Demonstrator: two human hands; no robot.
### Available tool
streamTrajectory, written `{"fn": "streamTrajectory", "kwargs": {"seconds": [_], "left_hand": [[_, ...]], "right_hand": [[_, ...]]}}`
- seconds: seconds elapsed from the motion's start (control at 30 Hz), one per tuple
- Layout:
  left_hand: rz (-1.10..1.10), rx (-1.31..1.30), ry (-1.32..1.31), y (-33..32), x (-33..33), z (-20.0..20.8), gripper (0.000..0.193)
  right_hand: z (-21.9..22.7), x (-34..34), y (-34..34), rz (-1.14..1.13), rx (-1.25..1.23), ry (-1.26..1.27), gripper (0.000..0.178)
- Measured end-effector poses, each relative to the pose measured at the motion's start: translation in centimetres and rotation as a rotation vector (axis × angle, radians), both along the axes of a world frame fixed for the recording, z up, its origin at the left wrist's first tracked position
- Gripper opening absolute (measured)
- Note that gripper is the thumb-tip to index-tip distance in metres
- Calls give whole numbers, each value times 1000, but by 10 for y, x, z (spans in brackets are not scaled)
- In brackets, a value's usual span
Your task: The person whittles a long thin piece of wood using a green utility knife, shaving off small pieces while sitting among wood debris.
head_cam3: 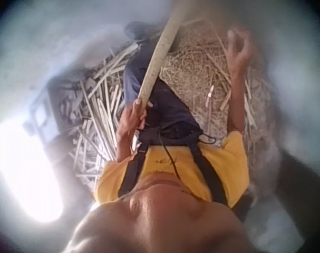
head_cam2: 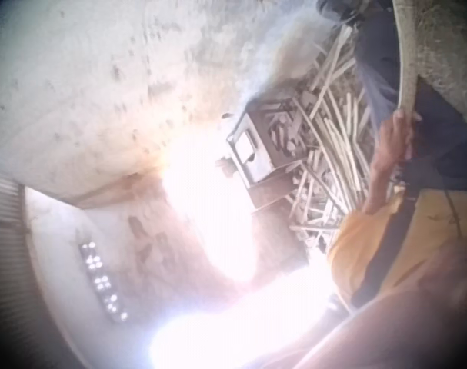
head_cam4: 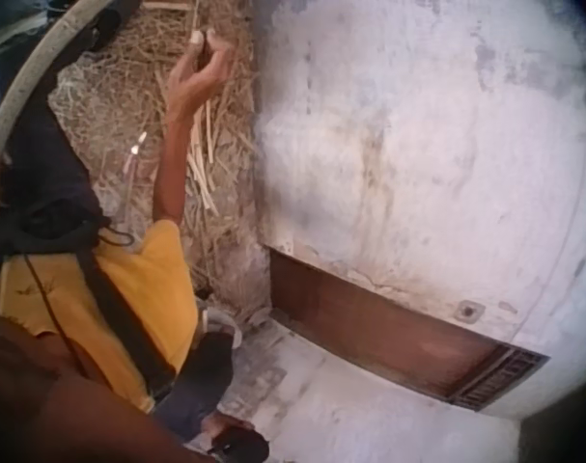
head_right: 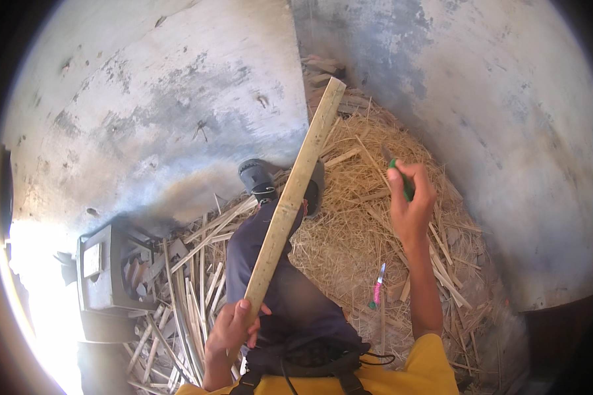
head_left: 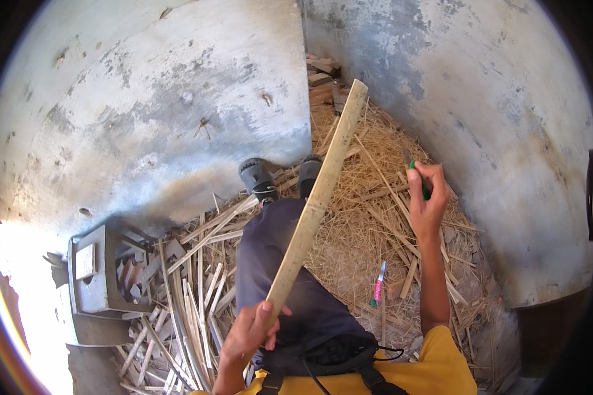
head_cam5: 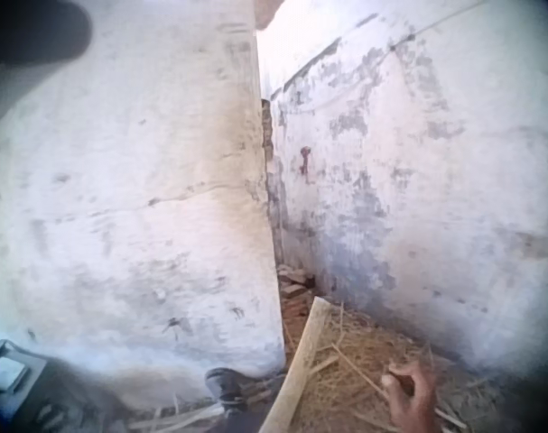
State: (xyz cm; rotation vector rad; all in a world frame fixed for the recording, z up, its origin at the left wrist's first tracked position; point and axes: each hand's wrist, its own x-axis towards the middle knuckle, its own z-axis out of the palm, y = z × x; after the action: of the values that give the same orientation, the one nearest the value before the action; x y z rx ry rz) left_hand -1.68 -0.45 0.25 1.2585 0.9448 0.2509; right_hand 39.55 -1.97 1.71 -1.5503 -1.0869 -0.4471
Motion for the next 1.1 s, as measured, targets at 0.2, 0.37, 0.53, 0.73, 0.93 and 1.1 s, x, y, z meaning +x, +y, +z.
{"fn": "streamTrajectory", "kwargs": {"seconds": [0.2,0.37,0.53,0.73,0.93,1.1], "left_hand": [[-24,35,-32,9,13,-9,53],[-93,239,-15,9,20,-7,53],[-73,521,77,3,22,-10,53],[-50,563,102,6,19,-21,30],[137,643,129,14,25,-17,22],[172,631,122,26,35,-13,32]], "right_hand": [[-17,-77,-1,463,-113,-313,24],[-6,-98,-3,446,-193,-387,25],[9,-92,-3,350,-247,-401,21],[12,-60,7,203,-130,-83,24],[1,-83,-11,539,-265,149,27],[-9,-115,-13,662,-391,347,26]]}}
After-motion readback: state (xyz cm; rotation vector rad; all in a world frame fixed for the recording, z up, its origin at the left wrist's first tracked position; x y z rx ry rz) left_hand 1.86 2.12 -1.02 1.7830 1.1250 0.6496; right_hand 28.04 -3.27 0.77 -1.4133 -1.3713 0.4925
